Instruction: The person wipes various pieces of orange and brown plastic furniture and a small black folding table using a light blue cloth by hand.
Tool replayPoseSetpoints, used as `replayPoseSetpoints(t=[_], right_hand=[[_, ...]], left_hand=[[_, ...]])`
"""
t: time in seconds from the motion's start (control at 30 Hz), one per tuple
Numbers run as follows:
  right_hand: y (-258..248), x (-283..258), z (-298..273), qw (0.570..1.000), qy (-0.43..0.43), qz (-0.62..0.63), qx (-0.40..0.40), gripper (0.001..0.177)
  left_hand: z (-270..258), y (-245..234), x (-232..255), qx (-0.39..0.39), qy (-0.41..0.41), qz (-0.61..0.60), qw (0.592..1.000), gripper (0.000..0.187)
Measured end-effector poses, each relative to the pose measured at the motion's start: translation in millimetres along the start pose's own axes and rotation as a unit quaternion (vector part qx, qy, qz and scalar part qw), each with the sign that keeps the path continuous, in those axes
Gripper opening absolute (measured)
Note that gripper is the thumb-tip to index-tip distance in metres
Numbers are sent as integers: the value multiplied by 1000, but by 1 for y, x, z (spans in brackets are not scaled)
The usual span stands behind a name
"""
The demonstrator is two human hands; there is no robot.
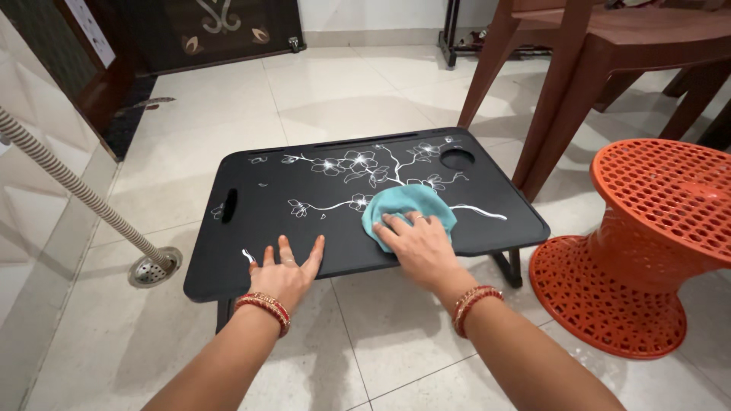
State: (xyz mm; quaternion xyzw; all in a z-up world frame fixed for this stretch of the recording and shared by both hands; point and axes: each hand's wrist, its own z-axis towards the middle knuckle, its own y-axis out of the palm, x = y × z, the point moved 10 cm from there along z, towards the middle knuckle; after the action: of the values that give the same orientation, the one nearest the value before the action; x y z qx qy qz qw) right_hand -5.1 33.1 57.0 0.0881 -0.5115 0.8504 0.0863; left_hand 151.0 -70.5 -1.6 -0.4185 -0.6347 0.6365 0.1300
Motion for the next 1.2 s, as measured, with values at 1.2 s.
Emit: replayPoseSetpoints(t=[1.2], right_hand=[[-17, -21, -21, 981, -89, 46, -166, 99]], left_hand=[[-26, -63, 60, -11, 153, 81, 985, 94]])
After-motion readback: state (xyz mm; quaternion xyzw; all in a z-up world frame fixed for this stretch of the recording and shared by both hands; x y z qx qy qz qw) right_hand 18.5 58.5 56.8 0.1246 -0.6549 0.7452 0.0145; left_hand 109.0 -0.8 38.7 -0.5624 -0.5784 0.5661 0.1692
